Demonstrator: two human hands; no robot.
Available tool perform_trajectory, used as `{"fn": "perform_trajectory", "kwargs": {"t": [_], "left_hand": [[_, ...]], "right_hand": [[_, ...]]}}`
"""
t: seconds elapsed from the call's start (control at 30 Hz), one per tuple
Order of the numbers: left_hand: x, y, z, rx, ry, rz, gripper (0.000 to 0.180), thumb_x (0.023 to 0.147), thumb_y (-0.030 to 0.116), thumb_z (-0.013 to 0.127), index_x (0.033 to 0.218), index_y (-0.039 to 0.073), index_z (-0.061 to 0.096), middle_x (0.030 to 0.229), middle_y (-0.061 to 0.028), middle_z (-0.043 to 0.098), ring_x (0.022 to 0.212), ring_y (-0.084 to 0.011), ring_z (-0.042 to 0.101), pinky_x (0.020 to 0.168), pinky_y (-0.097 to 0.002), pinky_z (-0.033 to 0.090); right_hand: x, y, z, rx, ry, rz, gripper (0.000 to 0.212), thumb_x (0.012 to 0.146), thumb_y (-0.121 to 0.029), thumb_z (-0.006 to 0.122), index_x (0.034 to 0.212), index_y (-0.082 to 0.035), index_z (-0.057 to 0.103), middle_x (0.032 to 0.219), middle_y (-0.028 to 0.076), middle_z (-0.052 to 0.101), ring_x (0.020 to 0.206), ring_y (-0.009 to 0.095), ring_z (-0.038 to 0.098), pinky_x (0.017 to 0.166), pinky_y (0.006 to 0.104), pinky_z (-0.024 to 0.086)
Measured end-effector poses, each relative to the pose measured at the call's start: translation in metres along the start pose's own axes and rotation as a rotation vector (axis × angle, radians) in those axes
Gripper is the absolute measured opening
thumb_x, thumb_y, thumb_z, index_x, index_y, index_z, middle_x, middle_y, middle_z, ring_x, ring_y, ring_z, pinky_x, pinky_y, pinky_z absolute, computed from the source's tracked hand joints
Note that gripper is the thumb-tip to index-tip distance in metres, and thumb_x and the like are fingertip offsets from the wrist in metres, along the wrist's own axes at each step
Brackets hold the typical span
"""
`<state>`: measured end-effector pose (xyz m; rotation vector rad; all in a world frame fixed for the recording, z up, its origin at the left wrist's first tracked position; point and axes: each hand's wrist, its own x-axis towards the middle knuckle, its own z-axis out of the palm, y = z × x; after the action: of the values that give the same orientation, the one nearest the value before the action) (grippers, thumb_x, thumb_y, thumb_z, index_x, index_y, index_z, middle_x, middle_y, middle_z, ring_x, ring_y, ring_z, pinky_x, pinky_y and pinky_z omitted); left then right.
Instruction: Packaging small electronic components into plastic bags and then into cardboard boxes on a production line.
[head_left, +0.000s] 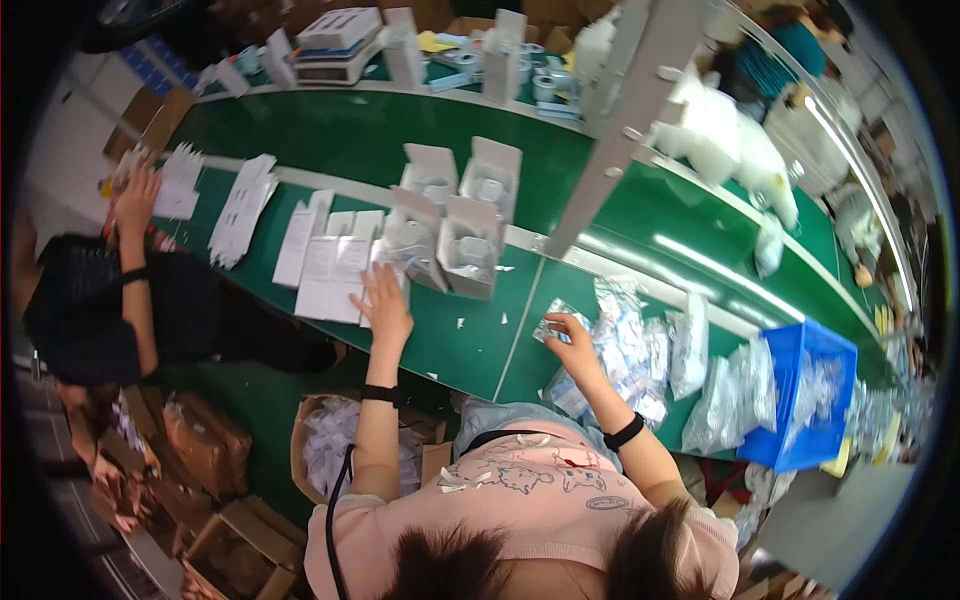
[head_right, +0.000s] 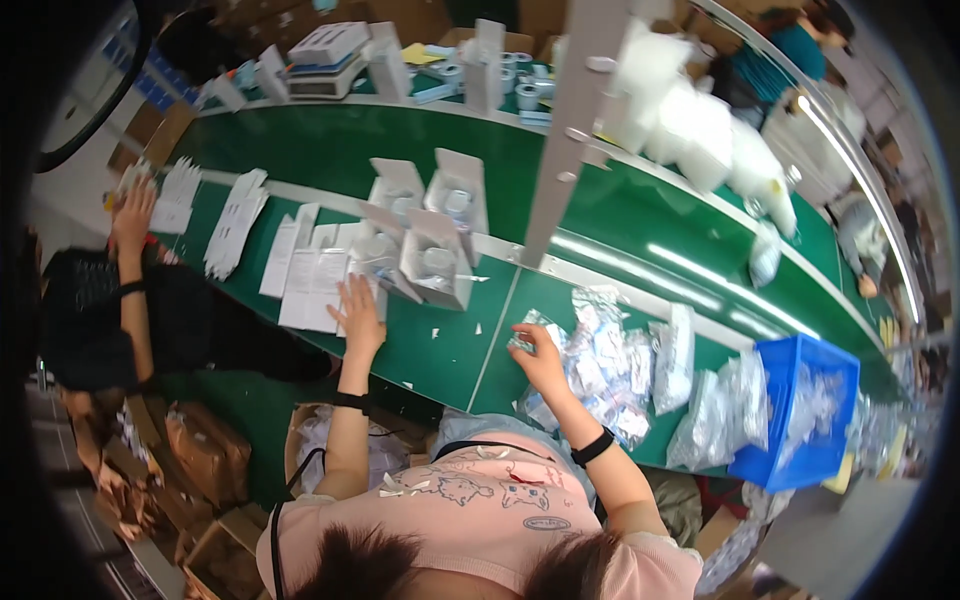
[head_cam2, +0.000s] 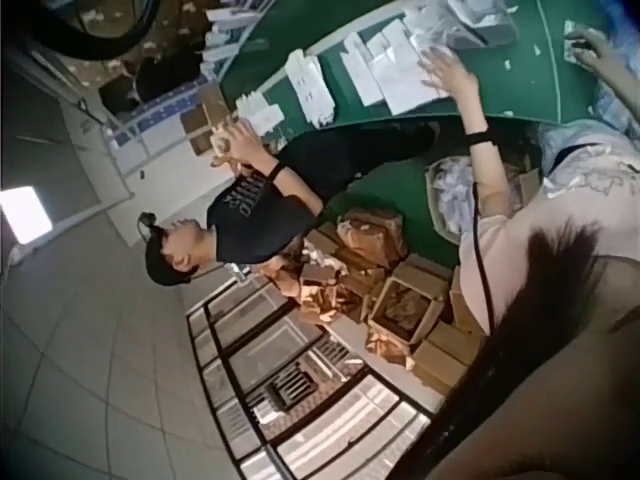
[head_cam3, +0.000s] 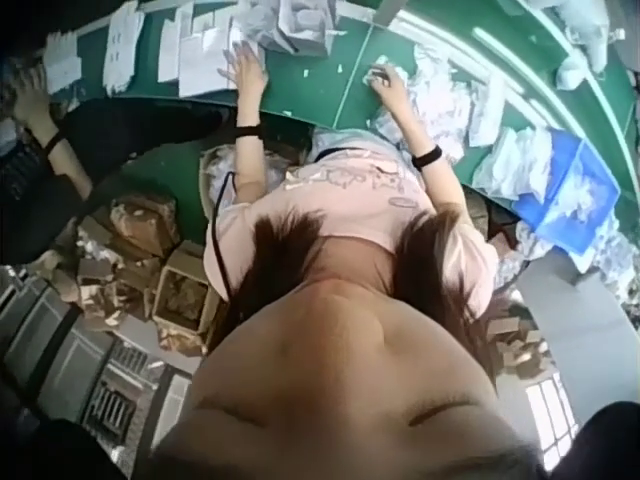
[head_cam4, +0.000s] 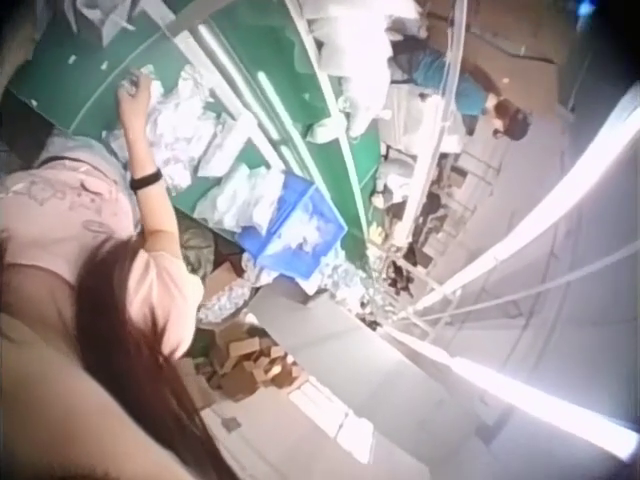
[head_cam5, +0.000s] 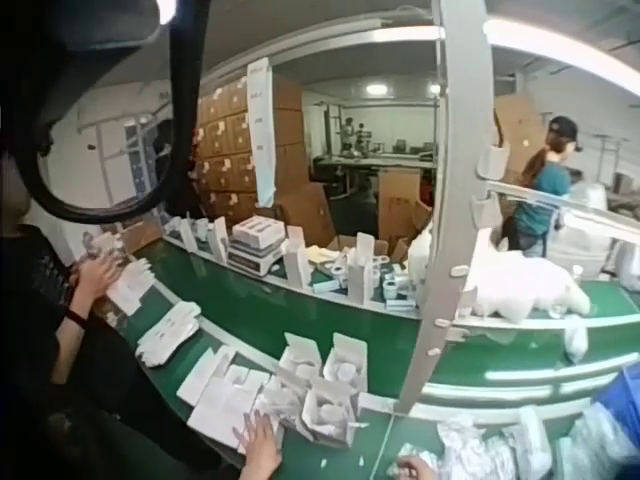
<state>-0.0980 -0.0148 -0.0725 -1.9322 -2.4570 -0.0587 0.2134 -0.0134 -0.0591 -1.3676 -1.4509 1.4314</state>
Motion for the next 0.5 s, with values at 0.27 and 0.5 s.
{"fn": "perform_trajectory", "kwargs": {"t": [0.27,0.5], "left_hand": [[-0.009,-0.003,-0.093,-0.280,-0.062,-0.119,0.087,0.054,0.003,0.069,0.129,0.001,0.026,0.131,-0.0174,0.029,0.121,-0.0350,0.029,0.097,-0.0455,0.026],[-0.066,0.031,-0.178,-0.526,0.646,-0.066,0.081,0.055,-0.002,0.065,0.128,0.001,0.029,0.127,-0.0175,0.031,0.116,-0.0331,0.033,0.097,-0.0400,0.027]], "right_hand": [[-0.021,-0.015,0.007,0.046,0.015,0.039,0.030,0.074,-0.004,0.056,0.103,-0.006,0.052,0.104,0.006,0.053,0.096,0.016,0.052,0.078,0.0281,0.044],[-0.038,-0.067,0.012,0.159,-0.234,-0.144,0.040,0.073,-0.013,0.061,0.111,-0.007,0.049,0.108,0.009,0.050,0.097,0.019,0.052,0.079,0.0302,0.044]]}}
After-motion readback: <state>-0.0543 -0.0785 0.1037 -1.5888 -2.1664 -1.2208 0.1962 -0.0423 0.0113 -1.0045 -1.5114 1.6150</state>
